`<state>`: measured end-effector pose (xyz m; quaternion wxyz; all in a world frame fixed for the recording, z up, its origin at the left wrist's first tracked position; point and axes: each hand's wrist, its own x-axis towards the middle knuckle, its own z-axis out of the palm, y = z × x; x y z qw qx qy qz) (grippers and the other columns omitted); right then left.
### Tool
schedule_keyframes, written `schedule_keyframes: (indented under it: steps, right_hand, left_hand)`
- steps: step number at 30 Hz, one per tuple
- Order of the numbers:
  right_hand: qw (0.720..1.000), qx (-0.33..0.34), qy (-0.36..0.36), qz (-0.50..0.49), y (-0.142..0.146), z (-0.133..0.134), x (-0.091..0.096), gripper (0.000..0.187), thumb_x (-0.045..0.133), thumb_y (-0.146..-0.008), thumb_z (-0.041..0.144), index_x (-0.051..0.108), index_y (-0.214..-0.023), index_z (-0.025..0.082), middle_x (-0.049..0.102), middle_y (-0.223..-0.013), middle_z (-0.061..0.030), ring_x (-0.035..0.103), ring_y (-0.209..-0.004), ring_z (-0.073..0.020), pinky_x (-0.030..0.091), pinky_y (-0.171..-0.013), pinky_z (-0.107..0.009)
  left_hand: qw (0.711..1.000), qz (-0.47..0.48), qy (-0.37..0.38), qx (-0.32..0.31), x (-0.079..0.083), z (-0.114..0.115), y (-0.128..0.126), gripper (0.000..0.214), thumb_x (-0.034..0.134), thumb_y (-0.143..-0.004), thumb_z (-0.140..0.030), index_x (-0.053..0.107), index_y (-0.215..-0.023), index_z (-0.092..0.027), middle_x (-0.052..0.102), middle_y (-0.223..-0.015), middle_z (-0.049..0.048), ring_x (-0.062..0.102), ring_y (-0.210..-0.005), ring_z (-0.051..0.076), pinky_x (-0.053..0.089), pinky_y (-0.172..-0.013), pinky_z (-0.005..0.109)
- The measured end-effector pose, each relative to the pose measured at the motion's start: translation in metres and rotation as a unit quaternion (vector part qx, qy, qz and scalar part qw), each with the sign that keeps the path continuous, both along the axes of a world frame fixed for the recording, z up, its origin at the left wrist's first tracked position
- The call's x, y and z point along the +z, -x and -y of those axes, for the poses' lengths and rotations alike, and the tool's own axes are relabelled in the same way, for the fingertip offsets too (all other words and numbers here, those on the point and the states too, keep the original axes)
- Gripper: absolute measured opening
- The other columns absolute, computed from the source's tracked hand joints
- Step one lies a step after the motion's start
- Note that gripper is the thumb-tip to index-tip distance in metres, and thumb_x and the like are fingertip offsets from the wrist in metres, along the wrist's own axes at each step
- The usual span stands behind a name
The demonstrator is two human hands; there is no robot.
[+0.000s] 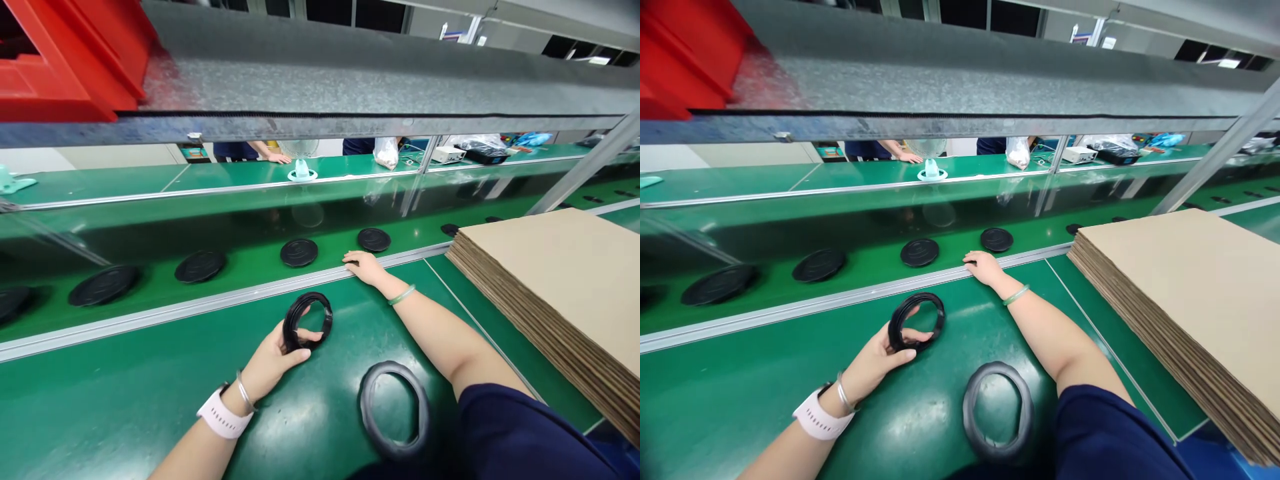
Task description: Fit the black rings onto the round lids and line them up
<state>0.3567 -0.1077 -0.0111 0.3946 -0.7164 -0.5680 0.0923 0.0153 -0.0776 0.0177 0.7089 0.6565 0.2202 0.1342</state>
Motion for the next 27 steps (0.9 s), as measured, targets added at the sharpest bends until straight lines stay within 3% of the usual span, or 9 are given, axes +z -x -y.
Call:
schedule_keyframes:
  steps: [4, 10, 16, 27]
  right_hand:
    - [0.997, -0.031, -0.073, -0.021, 0.001, 0.000, 0.002, 0.029, 0.053, -0.084, 0.007, 0.076, -0.097, 0.020, 0.070, -0.114, -0.0071, 0.066, -0.107, -0.0189, 0.053, -0.099, -0.037]
    - [0.984, -0.076, -0.162, -0.005, -0.004, 0.000, 0.002, 0.044, 0.041, -0.069, -0.002, 0.076, -0.087, 0.019, 0.071, -0.104, -0.0051, 0.065, -0.102, -0.0180, 0.049, -0.103, -0.036]
    - [0.980, -0.073, -0.184, -0.006, -0.008, -0.002, -0.002, 0.047, 0.038, -0.061, -0.001, 0.075, -0.081, 0.020, 0.071, -0.098, -0.0037, 0.065, -0.100, -0.0191, 0.050, -0.101, -0.037]
    - [0.980, -0.085, -0.178, -0.018, -0.009, -0.004, -0.005, 0.041, 0.040, -0.059, 0.000, 0.072, -0.071, 0.023, 0.071, -0.094, -0.0016, 0.065, -0.098, -0.0221, 0.049, -0.100, -0.040]
  left_hand:
    - [1.000, 0.001, 0.012, 0.014, -0.001, -0.001, -0.002, 0.068, 0.074, -0.080, -0.046, 0.046, -0.135, -0.015, 0.075, -0.104, 0.0145, 0.068, -0.109, 0.031, 0.046, -0.105, 0.048]
    - [1.000, -0.007, 0.018, 0.020, -0.001, -0.004, -0.002, 0.062, 0.070, -0.084, -0.048, 0.049, -0.130, -0.014, 0.076, -0.098, 0.0121, 0.070, -0.104, 0.029, 0.048, -0.101, 0.045]
    - [1.000, -0.012, 0.019, 0.000, -0.004, -0.004, -0.003, 0.061, 0.072, -0.082, -0.049, 0.050, -0.127, -0.014, 0.075, -0.101, 0.0123, 0.068, -0.110, 0.030, 0.047, -0.103, 0.045]
    - [1.000, -0.014, 0.018, -0.009, -0.006, -0.004, -0.002, 0.061, 0.072, -0.083, -0.049, 0.047, -0.128, -0.015, 0.074, -0.102, 0.0121, 0.067, -0.109, 0.029, 0.046, -0.102, 0.044]
